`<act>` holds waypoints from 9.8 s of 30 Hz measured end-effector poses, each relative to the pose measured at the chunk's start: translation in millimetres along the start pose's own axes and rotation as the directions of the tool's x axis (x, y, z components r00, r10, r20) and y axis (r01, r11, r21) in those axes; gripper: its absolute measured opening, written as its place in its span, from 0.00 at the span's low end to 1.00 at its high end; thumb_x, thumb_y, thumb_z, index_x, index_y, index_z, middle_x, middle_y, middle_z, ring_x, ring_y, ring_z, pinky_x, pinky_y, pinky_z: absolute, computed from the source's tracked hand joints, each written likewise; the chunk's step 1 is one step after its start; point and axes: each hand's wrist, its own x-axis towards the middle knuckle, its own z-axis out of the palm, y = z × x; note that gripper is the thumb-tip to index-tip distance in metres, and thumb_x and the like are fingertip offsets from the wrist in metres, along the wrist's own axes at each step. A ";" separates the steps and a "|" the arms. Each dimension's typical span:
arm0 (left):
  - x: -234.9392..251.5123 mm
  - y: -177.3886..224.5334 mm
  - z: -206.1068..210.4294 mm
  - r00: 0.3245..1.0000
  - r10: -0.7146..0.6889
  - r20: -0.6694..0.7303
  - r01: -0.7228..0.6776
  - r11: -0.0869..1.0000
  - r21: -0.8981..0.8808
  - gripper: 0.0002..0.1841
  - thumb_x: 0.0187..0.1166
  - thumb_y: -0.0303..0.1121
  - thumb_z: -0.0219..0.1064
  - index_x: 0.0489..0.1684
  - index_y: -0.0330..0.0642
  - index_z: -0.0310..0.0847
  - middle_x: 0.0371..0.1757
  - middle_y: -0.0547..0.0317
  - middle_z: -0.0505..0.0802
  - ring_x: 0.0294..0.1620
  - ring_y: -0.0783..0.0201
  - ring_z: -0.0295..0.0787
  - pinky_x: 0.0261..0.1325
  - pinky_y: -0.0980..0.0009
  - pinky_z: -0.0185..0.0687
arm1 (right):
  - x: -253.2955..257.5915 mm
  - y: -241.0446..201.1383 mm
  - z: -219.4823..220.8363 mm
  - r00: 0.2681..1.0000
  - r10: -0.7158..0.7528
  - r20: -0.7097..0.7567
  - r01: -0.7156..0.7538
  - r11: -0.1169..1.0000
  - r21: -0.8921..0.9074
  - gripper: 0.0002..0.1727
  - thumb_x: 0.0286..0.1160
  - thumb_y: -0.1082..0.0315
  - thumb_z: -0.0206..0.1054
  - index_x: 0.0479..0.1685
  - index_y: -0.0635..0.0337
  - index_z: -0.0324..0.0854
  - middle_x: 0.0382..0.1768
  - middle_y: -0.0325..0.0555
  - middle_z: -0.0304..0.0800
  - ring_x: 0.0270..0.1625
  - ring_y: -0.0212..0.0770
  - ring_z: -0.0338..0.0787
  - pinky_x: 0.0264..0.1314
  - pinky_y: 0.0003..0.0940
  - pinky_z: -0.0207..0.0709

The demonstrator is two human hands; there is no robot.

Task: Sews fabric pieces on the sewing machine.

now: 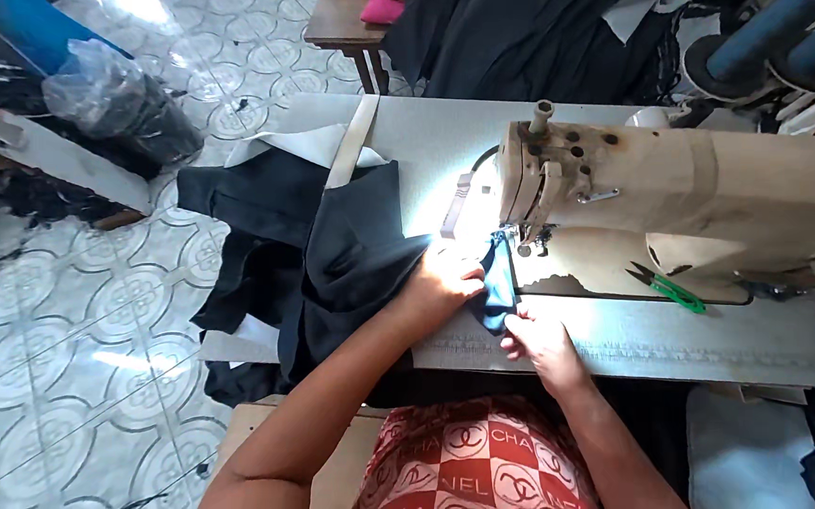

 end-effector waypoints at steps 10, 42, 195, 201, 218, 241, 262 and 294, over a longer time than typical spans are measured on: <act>-7.3 19.6 2.6 0.996 -0.079 0.046 0.075 0.994 0.086 0.12 0.83 0.26 0.63 0.43 0.51 0.95 0.51 0.62 0.96 0.74 0.54 0.84 0.85 0.33 0.56 | 23.4 1.4 26.0 0.891 -0.448 -0.072 0.260 0.635 -0.728 0.14 0.69 0.64 0.75 0.44 0.68 0.88 0.39 0.56 0.93 0.43 0.51 0.94 0.51 0.46 0.87; -9.1 24.1 5.0 0.990 -0.081 0.119 0.087 0.995 -0.051 0.15 0.84 0.29 0.63 0.52 0.64 0.95 0.55 0.55 0.95 0.77 0.45 0.80 0.78 0.22 0.51 | 14.2 -21.3 19.7 0.969 -0.232 -0.081 0.078 0.605 -0.792 0.20 0.68 0.67 0.70 0.59 0.65 0.87 0.34 0.49 0.93 0.39 0.47 0.93 0.46 0.46 0.85; 18.1 16.1 11.7 0.963 -0.246 0.112 0.230 0.963 0.143 0.19 0.78 0.23 0.64 0.56 0.59 0.93 0.51 0.53 0.91 0.59 0.46 0.86 0.76 0.23 0.53 | 68.8 -0.2 18.4 0.766 -0.630 0.127 0.350 0.243 -0.905 0.12 0.76 0.71 0.64 0.49 0.60 0.92 0.53 0.50 0.95 0.56 0.54 0.94 0.54 0.48 0.88; -24.2 35.5 -0.6 0.941 -0.323 0.101 0.304 0.938 0.165 0.24 0.86 0.34 0.60 0.80 0.64 0.78 0.82 0.60 0.81 0.86 0.49 0.71 0.78 0.16 0.48 | 59.0 1.8 12.9 0.831 -0.547 0.097 0.321 0.330 -0.888 0.17 0.79 0.67 0.63 0.62 0.57 0.90 0.64 0.50 0.92 0.65 0.58 0.89 0.54 0.58 0.83; -111.0 13.9 -73.7 0.802 -0.563 -0.198 0.596 0.777 0.203 0.21 0.76 0.22 0.62 0.67 0.46 0.86 0.66 0.43 0.91 0.69 0.35 0.86 0.74 0.24 0.64 | 42.1 3.9 10.8 0.911 -0.392 -0.132 0.079 0.478 -0.875 0.36 0.64 0.36 0.72 0.50 0.65 0.90 0.56 0.62 0.91 0.64 0.62 0.88 0.58 0.61 0.79; -91.8 -18.0 -139.2 0.670 -0.742 -0.026 0.727 0.647 0.230 0.15 0.83 0.40 0.69 0.61 0.45 0.90 0.61 0.38 0.90 0.64 0.30 0.85 0.60 0.24 0.74 | 29.3 4.5 1.1 0.807 -0.561 -0.184 0.248 0.605 -0.756 0.11 0.82 0.65 0.64 0.44 0.64 0.88 0.43 0.55 0.91 0.47 0.51 0.93 0.51 0.45 0.88; -3.0 31.5 30.9 0.979 -0.191 -0.069 0.195 0.980 0.047 0.28 0.63 0.61 0.77 0.56 0.53 0.93 0.62 0.63 0.95 0.66 0.57 0.90 0.73 0.42 0.74 | 34.6 -13.7 -5.9 0.984 -0.146 -0.101 0.132 0.981 -0.139 0.08 0.81 0.69 0.68 0.40 0.66 0.84 0.25 0.40 0.90 0.25 0.28 0.90 0.34 0.25 0.89; -11.9 25.9 31.4 0.995 -0.041 -0.096 0.057 0.984 0.171 0.15 0.85 0.27 0.61 0.56 0.58 0.93 0.45 0.59 0.95 0.54 0.55 0.92 0.79 0.33 0.64 | 28.8 12.2 4.9 0.894 -0.417 -0.166 0.239 0.756 -0.610 0.12 0.72 0.64 0.68 0.47 0.62 0.90 0.22 0.37 0.87 0.23 0.26 0.82 0.31 0.24 0.79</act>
